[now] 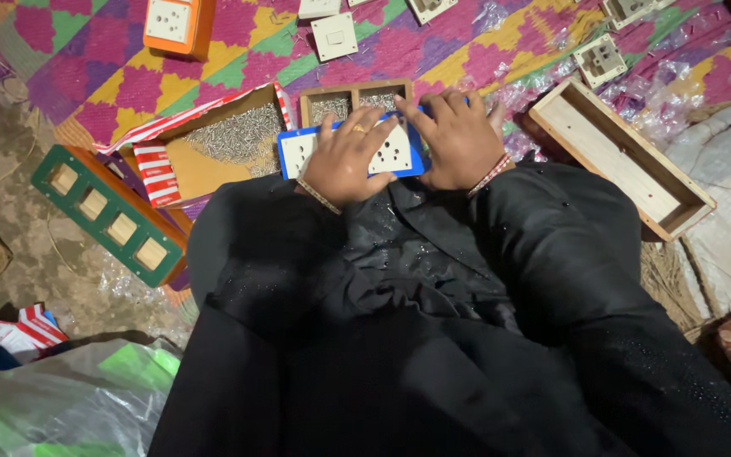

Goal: The person sits on the floor and assembles a blue multi-socket electrical board. They insert white socket modules into the frame, flip the board to insert and tighten screws from the back, and then place the finished unit aside.

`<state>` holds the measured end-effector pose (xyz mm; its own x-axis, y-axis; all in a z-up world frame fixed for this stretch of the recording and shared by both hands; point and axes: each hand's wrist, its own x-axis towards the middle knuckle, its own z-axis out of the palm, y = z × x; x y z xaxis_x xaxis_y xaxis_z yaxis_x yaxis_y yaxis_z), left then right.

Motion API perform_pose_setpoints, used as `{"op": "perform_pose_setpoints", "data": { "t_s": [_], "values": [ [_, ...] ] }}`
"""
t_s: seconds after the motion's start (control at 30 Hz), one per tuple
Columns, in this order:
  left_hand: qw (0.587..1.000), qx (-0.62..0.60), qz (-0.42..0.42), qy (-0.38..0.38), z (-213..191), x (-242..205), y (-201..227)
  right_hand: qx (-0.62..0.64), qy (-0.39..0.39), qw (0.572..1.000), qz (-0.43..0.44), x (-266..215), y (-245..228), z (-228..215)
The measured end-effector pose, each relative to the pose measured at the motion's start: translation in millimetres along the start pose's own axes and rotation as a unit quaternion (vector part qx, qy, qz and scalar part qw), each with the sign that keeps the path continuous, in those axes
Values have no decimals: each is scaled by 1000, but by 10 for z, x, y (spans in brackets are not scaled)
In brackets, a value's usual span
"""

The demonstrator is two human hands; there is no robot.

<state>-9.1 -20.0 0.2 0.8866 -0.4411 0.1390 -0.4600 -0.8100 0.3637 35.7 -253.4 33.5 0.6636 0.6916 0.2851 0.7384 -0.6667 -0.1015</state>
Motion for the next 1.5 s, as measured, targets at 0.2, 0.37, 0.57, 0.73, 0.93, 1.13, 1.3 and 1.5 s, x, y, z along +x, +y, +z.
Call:
{"op": "perform_pose_setpoints", "data": {
  "t_s": [0.2, 0.37, 0.57, 0.73, 0.93, 1.13, 1.3, 1.5],
  "values": [
    [998, 13, 26, 49, -87, 54, 5, 59, 3, 998, 15, -10, 62, 49],
    [968, -50, -161, 186, -95, 91, -92, 52, 13, 993, 103, -53, 211, 122],
    [943, -81, -320, 50, 133, 89, -421, 14, 50, 981, 189, -151, 450, 120],
    [940, -30, -309, -142, 498, 246, -750, 42, 57, 970, 234, -193, 492, 110],
    [943, 3, -297, -148, 922, 399, -957, 73, 56, 969, 227, -203, 475, 85],
    [904, -40, -381, -188, 1123, 422, -1103, 87, 38, 973, 209, -141, 453, 84],
    [901, -4, -386, -199, 1125, 449, -1169, 74, 35, 977, 195, -105, 437, 82],
    [902, -42, -406, -140, 1011, 379, -1221, 82, 13, 976, 201, -127, 453, 159]
  ]
}}
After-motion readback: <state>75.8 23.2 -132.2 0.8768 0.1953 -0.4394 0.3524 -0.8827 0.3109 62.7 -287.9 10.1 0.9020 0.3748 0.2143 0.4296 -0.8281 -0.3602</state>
